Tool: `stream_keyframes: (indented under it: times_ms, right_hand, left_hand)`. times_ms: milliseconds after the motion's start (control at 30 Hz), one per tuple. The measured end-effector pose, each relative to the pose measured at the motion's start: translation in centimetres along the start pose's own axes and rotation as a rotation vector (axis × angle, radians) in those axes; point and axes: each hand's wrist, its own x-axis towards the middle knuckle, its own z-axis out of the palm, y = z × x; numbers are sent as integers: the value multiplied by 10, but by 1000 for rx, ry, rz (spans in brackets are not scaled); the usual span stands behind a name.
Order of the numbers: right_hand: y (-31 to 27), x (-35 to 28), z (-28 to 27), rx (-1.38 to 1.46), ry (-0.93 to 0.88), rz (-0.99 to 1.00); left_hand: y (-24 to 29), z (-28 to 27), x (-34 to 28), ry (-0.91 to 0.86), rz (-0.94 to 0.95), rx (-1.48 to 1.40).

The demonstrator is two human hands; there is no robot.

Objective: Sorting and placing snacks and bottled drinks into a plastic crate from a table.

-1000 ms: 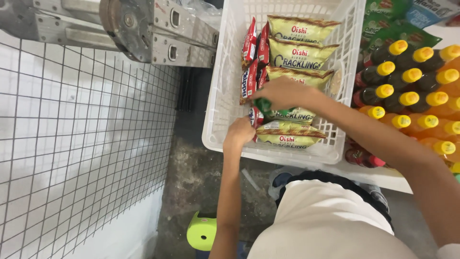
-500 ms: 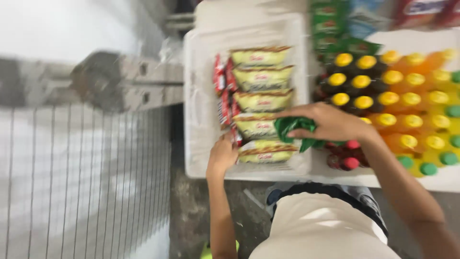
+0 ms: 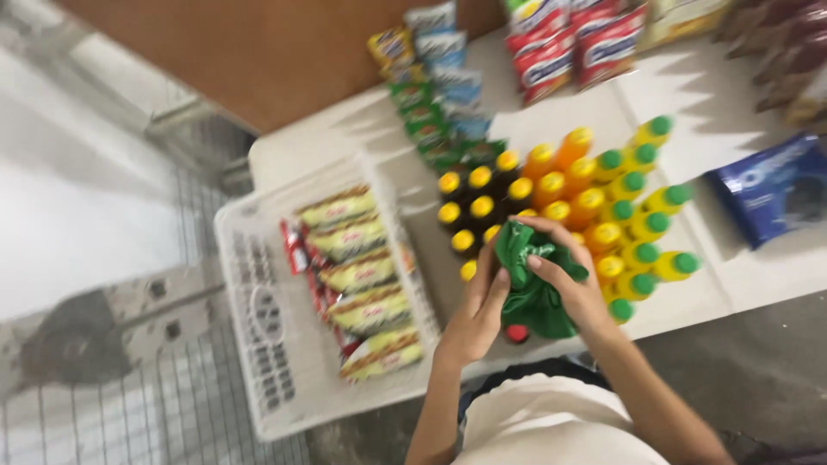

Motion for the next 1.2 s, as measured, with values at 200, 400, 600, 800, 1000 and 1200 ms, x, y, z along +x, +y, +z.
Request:
stream_keyframes:
  times_ms: [200, 400, 600, 800, 1000, 1200]
  right_hand:
    - [25, -2, -104, 205, 330, 166]
    - [16, 41, -211, 120, 351, 78]
    - [40, 94, -298, 37, 318, 23]
    - [62, 112, -341, 118, 481, 66]
    - [75, 107, -351, 234, 598, 307]
    - [70, 99, -341, 140, 551, 296]
  left_hand:
    - [-35, 52, 108, -250, -114, 10]
    - [-103, 70, 264, -281, -25, 133]
    - [-199, 59, 446, -202, 38, 464]
    - [-235, 62, 551, -33, 73, 1025]
    - [-254, 86, 571, 26, -25, 1396]
    - [-291, 78, 550, 83, -45, 1265]
